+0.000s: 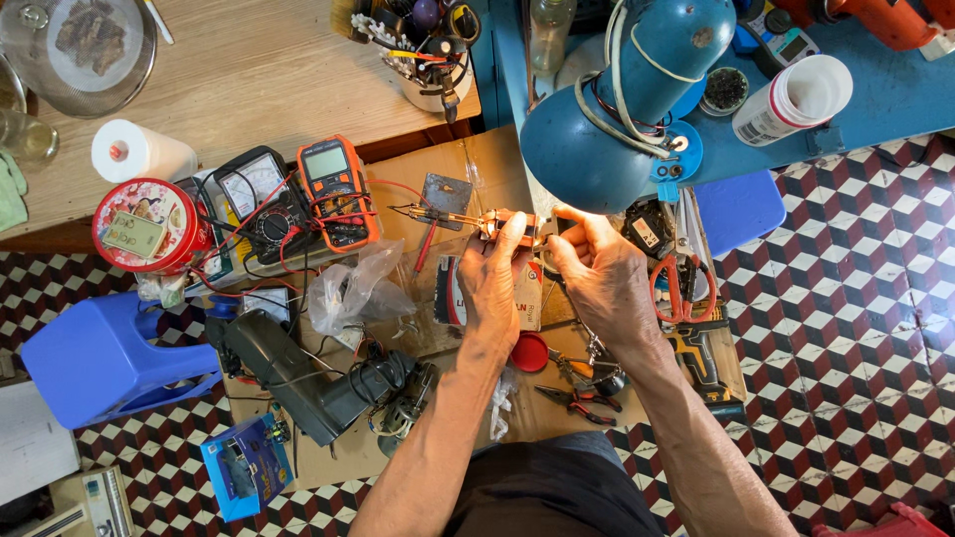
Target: The person uses a soldering iron to work on a small electronic component, then uses pliers to adjust wires and a multimeter to test the device. The person handles a small box and a plastic bag during the process.
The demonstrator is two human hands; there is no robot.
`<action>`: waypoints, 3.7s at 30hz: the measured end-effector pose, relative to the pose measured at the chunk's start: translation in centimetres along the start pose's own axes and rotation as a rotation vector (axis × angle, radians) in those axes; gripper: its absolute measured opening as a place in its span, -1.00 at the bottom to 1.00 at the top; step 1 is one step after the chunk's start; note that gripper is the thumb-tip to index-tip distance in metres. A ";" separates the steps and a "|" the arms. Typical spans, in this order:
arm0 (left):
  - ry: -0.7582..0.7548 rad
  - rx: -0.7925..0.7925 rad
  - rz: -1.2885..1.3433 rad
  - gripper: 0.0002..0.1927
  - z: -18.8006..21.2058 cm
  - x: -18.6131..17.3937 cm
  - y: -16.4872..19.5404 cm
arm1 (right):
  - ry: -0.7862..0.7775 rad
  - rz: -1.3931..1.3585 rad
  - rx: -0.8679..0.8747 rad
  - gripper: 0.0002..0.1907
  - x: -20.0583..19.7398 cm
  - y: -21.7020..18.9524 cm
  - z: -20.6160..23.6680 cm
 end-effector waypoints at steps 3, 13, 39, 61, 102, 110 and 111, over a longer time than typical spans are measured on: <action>-0.002 0.007 -0.005 -0.68 0.2 0.2 0.2 | -0.006 -0.003 -0.003 -0.59 0.1 -0.2 0.0; 0.051 0.006 -0.017 -0.66 0.6 0.1 0.0 | -0.006 0.030 -0.044 -0.62 0.4 -0.6 0.3; -0.074 -0.114 -0.029 -0.60 1.3 -1.0 0.4 | -0.246 -0.088 -0.079 -0.44 -0.7 -0.7 0.5; -0.096 -0.171 -0.090 -0.66 2.1 -1.2 0.0 | -0.028 0.137 -0.419 -0.44 -1.4 1.3 1.1; 0.028 -0.004 -0.019 -0.61 2.6 -0.8 -0.3 | 0.085 -0.187 0.027 -0.62 1.9 -0.4 3.8; 0.042 -0.056 0.041 -0.62 0.8 -0.9 -1.4 | 0.010 -0.307 0.027 -0.83 1.4 0.8 0.7; 0.052 -0.060 0.024 -0.61 0.8 -0.9 -1.4 | 0.003 -0.306 0.068 -0.84 1.4 1.1 0.7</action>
Point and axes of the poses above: each hand's wrist, its own z-axis away from the middle knuckle, its own x-axis out of the palm, y = z × x, the point moved 3 cm from there along -z, towards the middle knuckle, and after that the axes turned 12 degrees about z, right-handed, at the moved point
